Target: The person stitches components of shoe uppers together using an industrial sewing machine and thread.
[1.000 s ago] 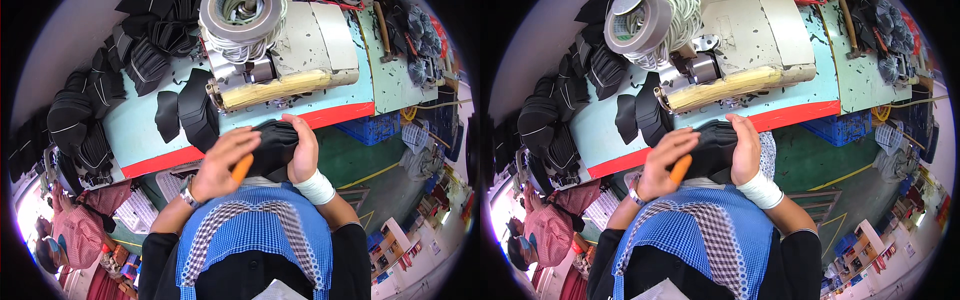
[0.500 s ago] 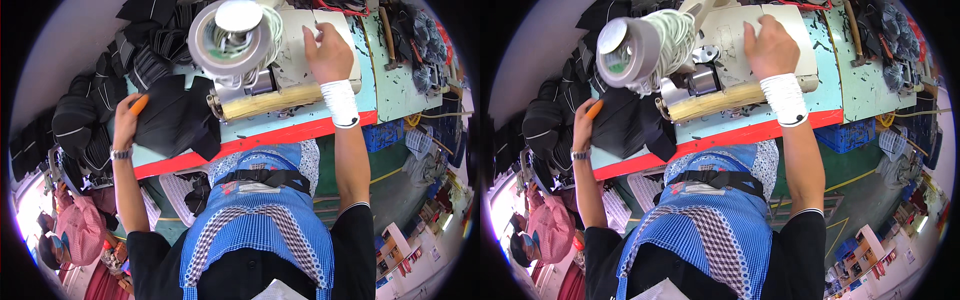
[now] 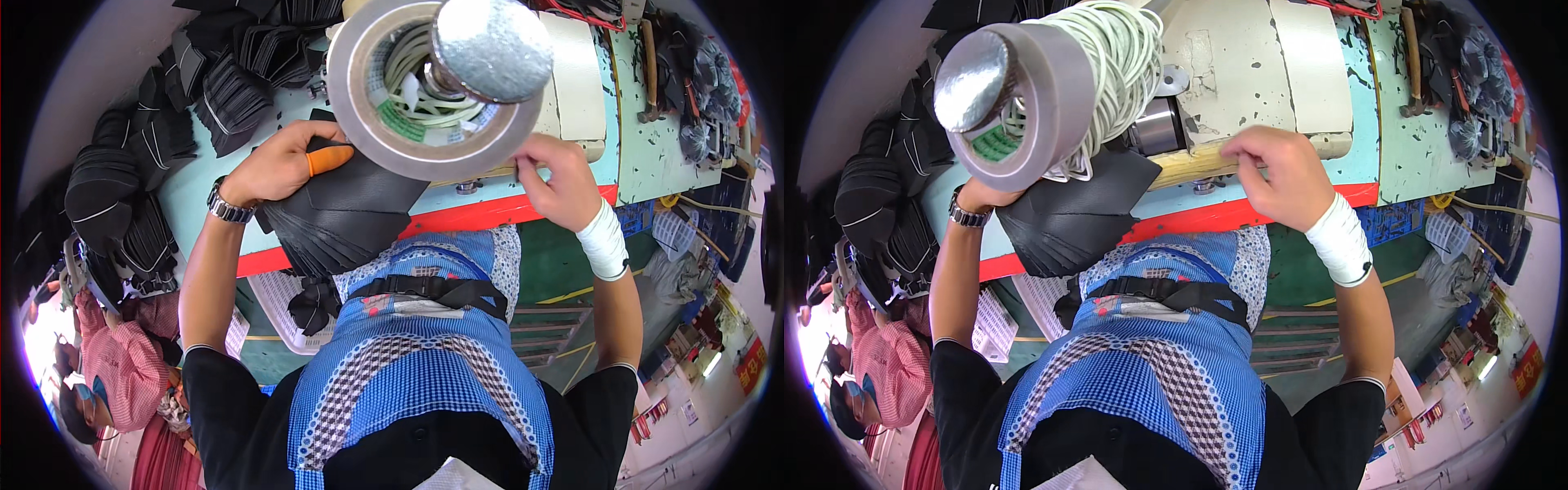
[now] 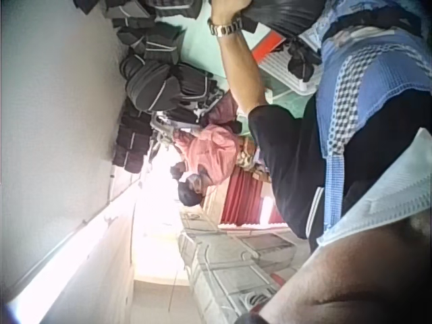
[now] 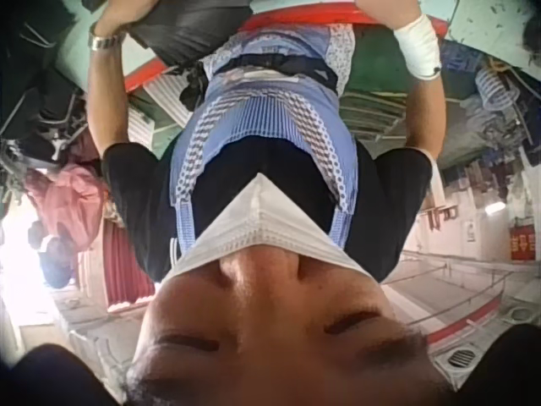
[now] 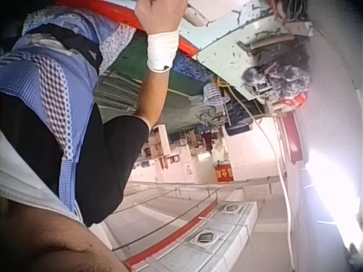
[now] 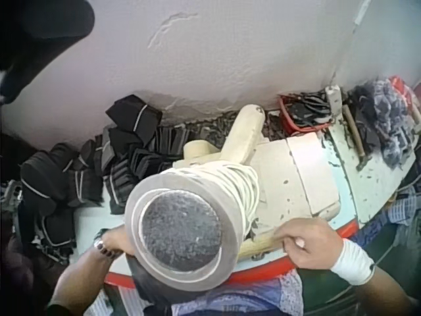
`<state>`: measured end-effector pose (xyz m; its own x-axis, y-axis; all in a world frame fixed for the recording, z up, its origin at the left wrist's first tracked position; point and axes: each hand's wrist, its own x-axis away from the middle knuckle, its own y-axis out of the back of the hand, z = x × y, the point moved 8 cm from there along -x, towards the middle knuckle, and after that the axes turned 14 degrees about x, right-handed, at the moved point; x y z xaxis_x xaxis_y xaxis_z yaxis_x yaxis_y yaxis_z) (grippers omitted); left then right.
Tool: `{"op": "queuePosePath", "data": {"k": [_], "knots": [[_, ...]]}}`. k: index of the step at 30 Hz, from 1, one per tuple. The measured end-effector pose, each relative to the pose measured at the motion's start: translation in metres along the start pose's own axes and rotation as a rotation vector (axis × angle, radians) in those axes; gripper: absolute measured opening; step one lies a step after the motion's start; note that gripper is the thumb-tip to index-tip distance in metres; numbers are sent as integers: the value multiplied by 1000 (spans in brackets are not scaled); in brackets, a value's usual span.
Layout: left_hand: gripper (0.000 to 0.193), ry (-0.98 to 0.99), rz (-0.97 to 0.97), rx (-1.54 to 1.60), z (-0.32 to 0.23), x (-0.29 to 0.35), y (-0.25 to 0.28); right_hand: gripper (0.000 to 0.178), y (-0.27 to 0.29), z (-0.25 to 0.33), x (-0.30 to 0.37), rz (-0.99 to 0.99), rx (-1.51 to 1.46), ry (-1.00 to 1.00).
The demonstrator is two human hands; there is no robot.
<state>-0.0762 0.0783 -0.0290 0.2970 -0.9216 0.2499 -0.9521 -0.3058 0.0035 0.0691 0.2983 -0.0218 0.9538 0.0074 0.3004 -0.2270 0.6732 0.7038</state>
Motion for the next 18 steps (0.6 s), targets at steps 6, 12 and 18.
{"op": "queuePosePath", "data": {"k": [6,12,18], "knots": [[28,-169,-53,-236,-28,-6,-12,35,10,34,-21,-232,239,209],[30,150,-66,-267,4,-20,-23,42,-8,38,-41,-188,463,239],[49,307,-6,543,63,14,-15,15,37,-16,-80,-403,647,-111]]}}
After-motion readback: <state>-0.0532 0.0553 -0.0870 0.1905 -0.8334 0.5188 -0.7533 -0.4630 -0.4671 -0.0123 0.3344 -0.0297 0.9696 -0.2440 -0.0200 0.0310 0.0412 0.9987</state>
